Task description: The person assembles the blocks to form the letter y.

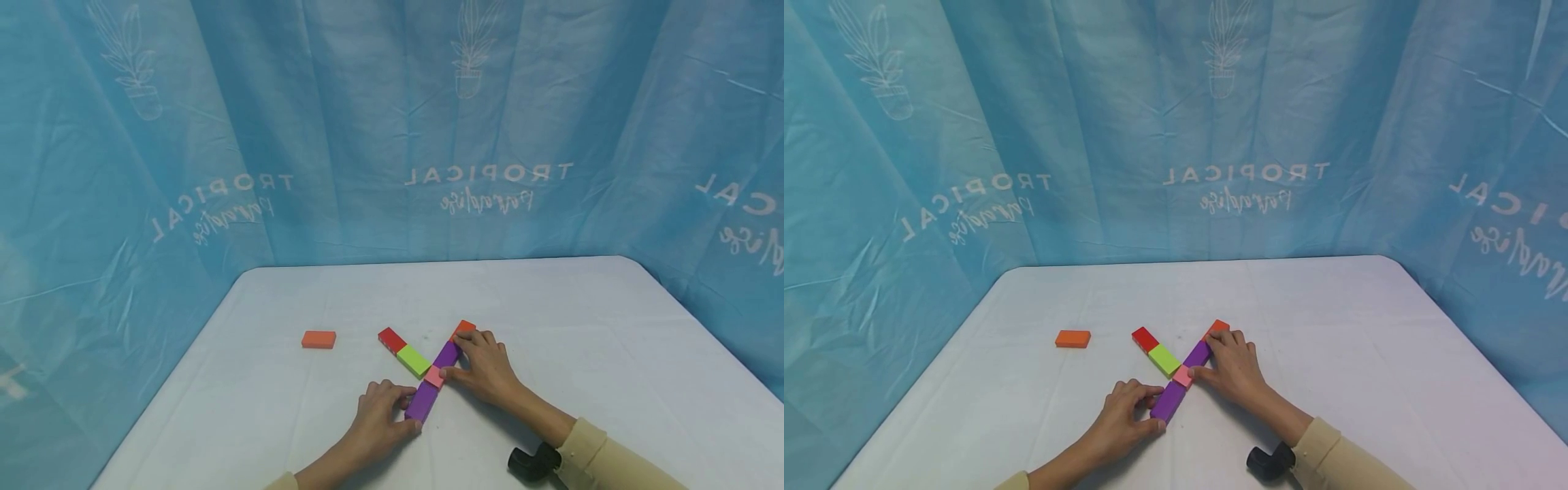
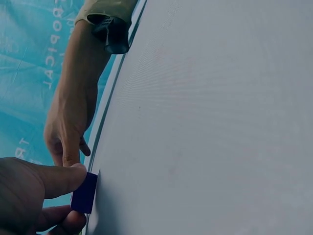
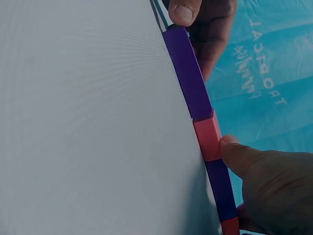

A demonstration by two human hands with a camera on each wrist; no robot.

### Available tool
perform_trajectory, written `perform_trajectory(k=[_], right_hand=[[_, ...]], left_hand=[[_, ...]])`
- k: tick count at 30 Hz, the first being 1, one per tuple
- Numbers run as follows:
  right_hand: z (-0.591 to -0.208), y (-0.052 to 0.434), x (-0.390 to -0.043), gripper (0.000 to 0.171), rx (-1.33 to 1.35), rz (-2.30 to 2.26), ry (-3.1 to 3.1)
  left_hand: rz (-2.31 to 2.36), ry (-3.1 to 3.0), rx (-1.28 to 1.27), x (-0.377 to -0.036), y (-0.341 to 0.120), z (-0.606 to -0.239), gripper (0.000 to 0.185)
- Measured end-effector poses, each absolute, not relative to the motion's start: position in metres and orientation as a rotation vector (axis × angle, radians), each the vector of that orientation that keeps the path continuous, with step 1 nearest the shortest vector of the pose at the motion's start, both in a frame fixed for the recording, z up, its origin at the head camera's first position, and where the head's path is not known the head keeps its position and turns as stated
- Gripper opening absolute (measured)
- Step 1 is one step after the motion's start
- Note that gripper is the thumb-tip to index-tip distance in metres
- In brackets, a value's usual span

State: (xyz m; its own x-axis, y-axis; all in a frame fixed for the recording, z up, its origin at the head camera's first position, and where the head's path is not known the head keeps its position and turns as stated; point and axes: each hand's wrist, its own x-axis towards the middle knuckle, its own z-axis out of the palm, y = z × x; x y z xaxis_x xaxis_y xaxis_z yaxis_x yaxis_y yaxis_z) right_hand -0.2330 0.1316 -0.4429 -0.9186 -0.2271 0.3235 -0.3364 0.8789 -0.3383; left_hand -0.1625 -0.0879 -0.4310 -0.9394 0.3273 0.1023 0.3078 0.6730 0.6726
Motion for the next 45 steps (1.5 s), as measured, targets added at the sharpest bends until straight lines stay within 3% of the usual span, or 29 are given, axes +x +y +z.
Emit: perform_trajectory(k=[27, 45], right_hand=[[-0.444, 0.132, -0.233, 0.069, 0.433, 0.559, -2.772], [-0.444, 0.133, -0.232, 0.07, 0.443, 0.592, -2.755]], left_hand=[[1.167, 2.85, 0.45, -0.165, -0.09, -0.425, 0.05], [1.165, 3.001, 0.211, -0.206, -0.127, -0.399, 0.051]])
